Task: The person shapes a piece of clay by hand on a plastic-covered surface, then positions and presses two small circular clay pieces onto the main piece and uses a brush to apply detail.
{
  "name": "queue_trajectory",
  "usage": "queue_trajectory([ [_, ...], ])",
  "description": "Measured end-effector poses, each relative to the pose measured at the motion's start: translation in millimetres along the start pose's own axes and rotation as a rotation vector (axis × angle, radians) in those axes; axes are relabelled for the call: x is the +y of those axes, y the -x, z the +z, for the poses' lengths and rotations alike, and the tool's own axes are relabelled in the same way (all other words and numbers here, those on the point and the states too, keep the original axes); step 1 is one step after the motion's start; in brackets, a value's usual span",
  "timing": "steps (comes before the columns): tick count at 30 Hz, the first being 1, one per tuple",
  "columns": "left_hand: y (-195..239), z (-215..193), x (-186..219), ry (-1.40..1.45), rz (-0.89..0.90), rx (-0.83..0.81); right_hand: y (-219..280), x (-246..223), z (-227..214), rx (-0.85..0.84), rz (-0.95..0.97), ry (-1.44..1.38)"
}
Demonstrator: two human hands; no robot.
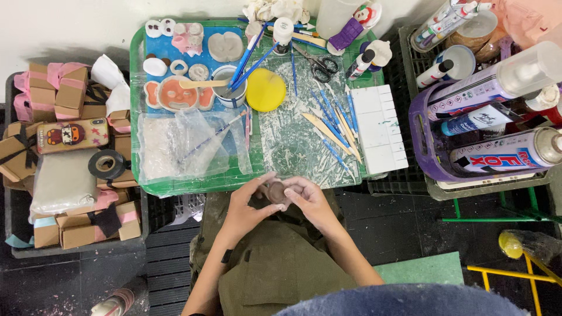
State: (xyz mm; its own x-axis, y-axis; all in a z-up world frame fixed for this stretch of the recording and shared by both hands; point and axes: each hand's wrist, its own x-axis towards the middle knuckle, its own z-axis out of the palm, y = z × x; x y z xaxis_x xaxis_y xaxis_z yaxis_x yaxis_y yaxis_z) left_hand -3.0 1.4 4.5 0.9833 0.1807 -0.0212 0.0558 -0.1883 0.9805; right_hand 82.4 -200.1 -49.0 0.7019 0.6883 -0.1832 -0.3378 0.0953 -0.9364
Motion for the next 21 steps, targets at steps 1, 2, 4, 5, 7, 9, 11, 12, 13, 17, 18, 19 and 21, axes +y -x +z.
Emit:
queue_trajectory([
  [1, 1.8, 0.4, -2.6, 0.004, -0.112, -0.002, -1.8, 3.9, -1.4, -0.024, 0.005, -0.011],
  [2, 2.6, 0.7, -6.3, 0.003, -0.113, -0.002, -2.3, 6.8, -2.1, -0.049, 0.011, -0.023],
  [4, 3.2, -1.6, -15.9, 0.027, 0.152, 0.039, 0.1, 5.6, -4.9, -0.135, 0.042, -0.048],
  [5, 5.9, -5.4, -21.2, 0.026, 0.152, 0.038, 0.7, 2.2, -5.2, -0.22, 0.073, -0.072],
  [7, 11.8, -17.7, -33.8, 0.254, 0.02, 0.026, 0.8, -10.5, -7.2, -0.196, 0.037, 0.161],
  [9, 15.2, -35.4, -50.3, 0.287, 0.036, 0.112, 1.0, -24.4, -10.0, -0.165, 0.006, 0.393],
  [11, 17.6, -53.7, -66.1, 0.318, 0.055, 0.196, -0.6, -35.1, -14.9, 0.097, -0.252, 0.474],
  [12, 20.4, -62.6, -71.8, 0.336, 0.099, 0.25, -1.3, -40.1, -19.5, 0.097, -0.251, 0.473],
  [13, 23.1, -67.7, -76.0, 0.353, 0.143, 0.305, -1.6, -45.0, -25.2, 0.181, -0.367, 0.492],
  [17, 35.9, -77.4, -83.4, 0.358, 0.117, 0.357, 2.2, -49.5, -31.5, 0.482, -0.489, 0.606],
  [18, 35.9, -76.0, -85.5, 0.376, 0.128, 0.395, 2.3, -50.5, -32.0, 0.482, -0.49, 0.606],
  [19, 36.3, -75.7, -87.6, 0.393, 0.14, 0.433, 2.6, -51.8, -32.4, 0.55, -0.466, 0.711],
  [21, 38.4, -78.0, -92.3, 0.375, 0.13, 0.435, 2.2, -54.9, -33.4, 0.617, -0.441, 0.816],
])
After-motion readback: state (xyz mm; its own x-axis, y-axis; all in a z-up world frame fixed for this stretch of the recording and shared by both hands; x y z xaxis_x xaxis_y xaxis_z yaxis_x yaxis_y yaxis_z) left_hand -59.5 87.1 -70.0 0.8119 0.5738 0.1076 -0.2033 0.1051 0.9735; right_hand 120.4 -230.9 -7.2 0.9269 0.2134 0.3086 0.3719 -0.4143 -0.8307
